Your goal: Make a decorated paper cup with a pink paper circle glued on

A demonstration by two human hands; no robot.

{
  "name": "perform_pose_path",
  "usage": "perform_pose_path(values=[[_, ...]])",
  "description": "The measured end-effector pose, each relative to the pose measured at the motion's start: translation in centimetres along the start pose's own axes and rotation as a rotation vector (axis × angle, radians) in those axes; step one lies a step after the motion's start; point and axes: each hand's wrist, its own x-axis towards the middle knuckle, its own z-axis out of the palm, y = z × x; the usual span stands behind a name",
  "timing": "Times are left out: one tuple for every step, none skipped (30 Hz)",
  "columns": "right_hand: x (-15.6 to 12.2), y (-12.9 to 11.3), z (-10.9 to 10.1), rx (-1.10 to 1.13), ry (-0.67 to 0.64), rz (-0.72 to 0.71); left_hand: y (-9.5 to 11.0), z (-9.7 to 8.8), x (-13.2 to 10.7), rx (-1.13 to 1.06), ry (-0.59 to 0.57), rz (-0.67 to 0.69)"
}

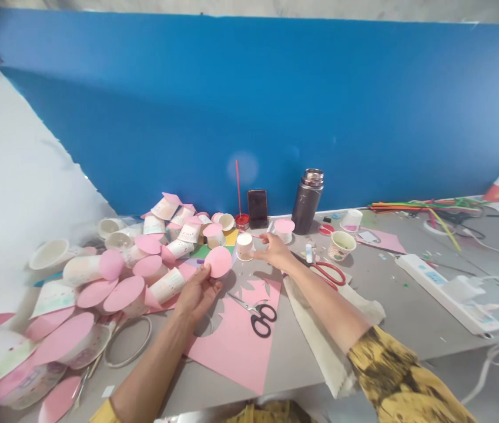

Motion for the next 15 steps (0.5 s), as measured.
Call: perform_pose_path(values=[[0.7,-0.1,0.6,-0.024,0.003,-0.014,0.0,0.0,0.0,0.01,0.005,-0.002],[1.2,-0.1,1.3,-0.043,0.004,-0.029,0.0,-0.1,0.0,0.023,0.009,-0.004],[1.6,0.0,1.9,-0.055,0.002,-0.043,0.0,-0.1,0.0,0.041,0.013,-0.006],[2.0,0.1,2.5,-0.061,-0.002,-0.057,0.0,-0.2,0.0,0.063,0.017,-0.008],[2.2,0.1,3.0,-0.061,-0.007,-0.069,0.0,-0.3,0.1,0.089,0.021,-0.011],[2.4,0.2,3.4,-0.055,-0.011,-0.079,0.0,-0.4,0.1,0.119,0.022,-0.014],[2.5,0.2,3.7,-0.041,-0.014,-0.087,-0.1,-0.5,0.1,0.151,0.021,-0.017],[2.5,0.2,3.9,-0.021,-0.016,-0.093,-0.1,-0.6,0.1,0.184,0.014,-0.018],[2.6,0.1,3.9,0.006,-0.017,-0.097,-0.1,-0.6,0.1,0.218,0.003,-0.019],[2.6,-0.1,3.8,0.04,-0.018,-0.099,-0.2,-0.6,0.1,0.255,-0.015,-0.021],[2.6,-0.3,3.5,0.081,-0.02,-0.098,-0.2,-0.6,0.0,0.294,-0.037,-0.025],[2.5,-0.6,3.1,0.129,-0.028,-0.095,-0.2,-0.6,-0.1,0.337,-0.062,-0.03],[2.4,-0.9,2.7,0.183,-0.039,-0.088,-0.2,-0.6,-0.2,0.383,-0.087,-0.035],[2.1,-1.2,2.1,0.241,-0.056,-0.078,-0.1,-0.5,-0.3,0.431,-0.109,-0.04],[1.8,-1.5,1.6,0.301,-0.075,-0.067,-0.1,-0.5,-0.4,0.473,-0.129,-0.046]])
